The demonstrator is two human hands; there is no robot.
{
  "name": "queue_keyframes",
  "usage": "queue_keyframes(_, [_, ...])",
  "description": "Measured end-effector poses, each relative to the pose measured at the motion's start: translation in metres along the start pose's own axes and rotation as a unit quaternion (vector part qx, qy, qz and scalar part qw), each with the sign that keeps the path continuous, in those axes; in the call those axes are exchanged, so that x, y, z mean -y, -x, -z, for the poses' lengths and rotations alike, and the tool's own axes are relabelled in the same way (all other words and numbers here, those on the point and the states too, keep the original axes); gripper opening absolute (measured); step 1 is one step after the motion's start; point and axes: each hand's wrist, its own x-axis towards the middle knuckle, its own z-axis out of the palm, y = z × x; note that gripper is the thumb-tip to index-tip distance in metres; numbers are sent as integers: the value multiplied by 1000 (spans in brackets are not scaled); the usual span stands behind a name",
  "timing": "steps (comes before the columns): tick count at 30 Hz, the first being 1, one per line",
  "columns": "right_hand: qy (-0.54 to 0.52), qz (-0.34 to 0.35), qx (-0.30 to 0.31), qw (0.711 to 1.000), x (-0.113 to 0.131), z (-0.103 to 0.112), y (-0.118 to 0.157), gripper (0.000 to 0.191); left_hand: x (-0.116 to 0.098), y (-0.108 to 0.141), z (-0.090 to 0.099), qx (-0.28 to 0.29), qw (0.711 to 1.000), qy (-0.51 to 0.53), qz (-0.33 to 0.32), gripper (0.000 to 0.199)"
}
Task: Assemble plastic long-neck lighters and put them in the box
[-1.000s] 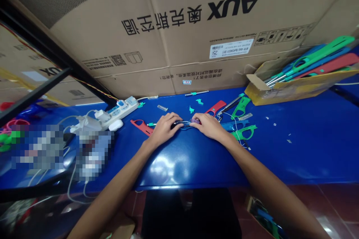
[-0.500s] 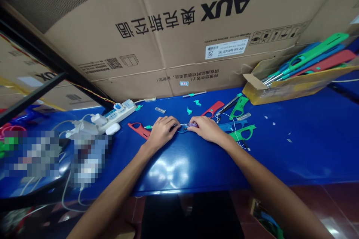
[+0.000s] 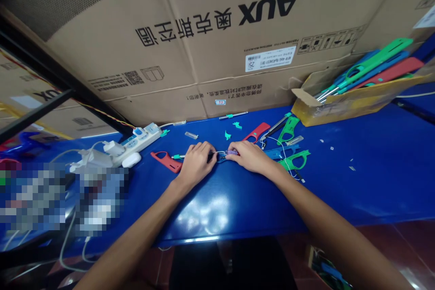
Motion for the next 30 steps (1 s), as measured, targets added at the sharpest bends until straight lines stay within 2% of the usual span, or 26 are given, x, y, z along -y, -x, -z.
queue_keyframes(11, [9,23,5,1000,0,3,-2,16,-5,-1,-3,-10,1000,-10,10,7])
queue_keyframes(20, [10,38,22,999,0,6,-3,19,2,-3,8,25,994,-80,-70,19])
queue_keyframes(30, [-1,49,16,999,-1,6,-3,22,-7,0,10,28,992,-103,-66,26])
